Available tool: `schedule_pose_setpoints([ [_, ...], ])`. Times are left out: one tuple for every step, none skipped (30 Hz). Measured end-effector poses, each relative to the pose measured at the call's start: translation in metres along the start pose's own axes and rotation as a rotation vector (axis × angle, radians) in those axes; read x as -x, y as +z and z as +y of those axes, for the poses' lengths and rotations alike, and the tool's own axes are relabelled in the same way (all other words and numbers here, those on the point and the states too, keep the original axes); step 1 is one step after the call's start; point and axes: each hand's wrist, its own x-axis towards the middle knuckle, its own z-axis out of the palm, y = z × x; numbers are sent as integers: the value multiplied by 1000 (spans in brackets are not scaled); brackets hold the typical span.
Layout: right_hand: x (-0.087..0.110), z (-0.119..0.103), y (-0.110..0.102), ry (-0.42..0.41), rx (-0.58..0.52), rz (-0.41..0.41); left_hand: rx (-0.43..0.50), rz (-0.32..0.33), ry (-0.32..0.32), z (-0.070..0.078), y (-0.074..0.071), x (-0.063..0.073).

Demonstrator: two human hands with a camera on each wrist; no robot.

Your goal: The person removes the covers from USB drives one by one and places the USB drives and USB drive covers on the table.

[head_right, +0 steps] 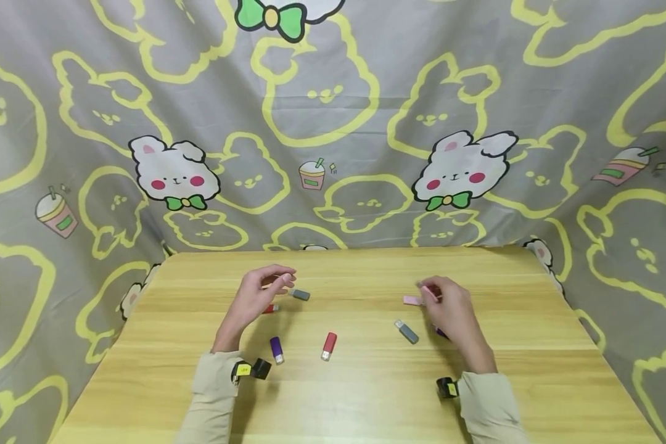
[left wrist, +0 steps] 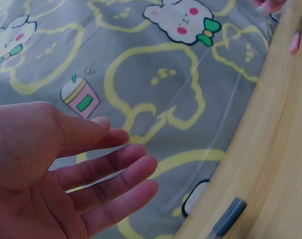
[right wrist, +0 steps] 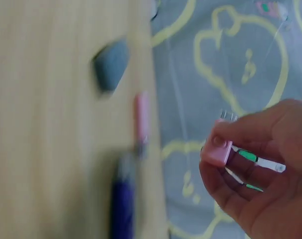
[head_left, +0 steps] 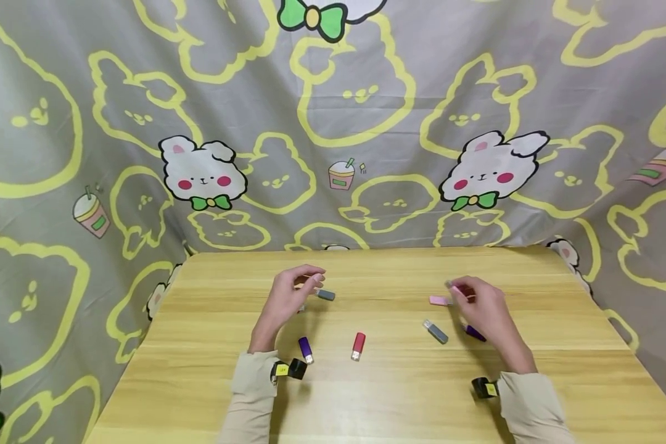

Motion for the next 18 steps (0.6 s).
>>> schedule_pose_setpoints([
  [-3,-5,3,-15,-18,-3,11,9,-1,1,3,0],
  [-6,-11,5,-28,-35,-6,25,17,4,2,5,0],
  [-9,-16,8,-35,-56,-11,39,22,7,3,8,0],
  [-13,-22,12,-42,-77,-19,52,24,8,3,10,1],
  [-16,-28,15,-52,-94,-22,62,22,9,3,12,1],
  [-20,-33,19,-65,-111,-23,68,19,11,4,14,2],
  [-23,-39,23,-76,-129,-21,76,15,13,4,16,2],
  [-26,-44,26,-89,-148,-19,78,10,15,5,18,2],
  [-28,-49,29,-99,-165,-15,85,5,15,5,20,2],
  [-30,-54,32,-109,-177,-10,99,0,16,6,22,2],
  [-32,-58,34,-120,-186,-1,110,-3,18,6,24,1],
  [-34,-63,37,-126,-197,7,124,-5,20,7,26,1],
  [-35,-67,39,-127,-212,11,139,-8,22,7,27,1],
  [-36,-71,40,-125,-227,13,155,-10,24,8,29,1],
  [-37,-75,42,-120,-241,12,172,-12,28,9,30,0],
  [-38,-79,44,-113,-261,7,189,-11,31,10,32,0],
  [-38,-82,45,-106,-284,-2,202,-9,33,11,34,0],
  [-39,-86,47,-98,-308,-13,216,-8,36,13,35,1],
])
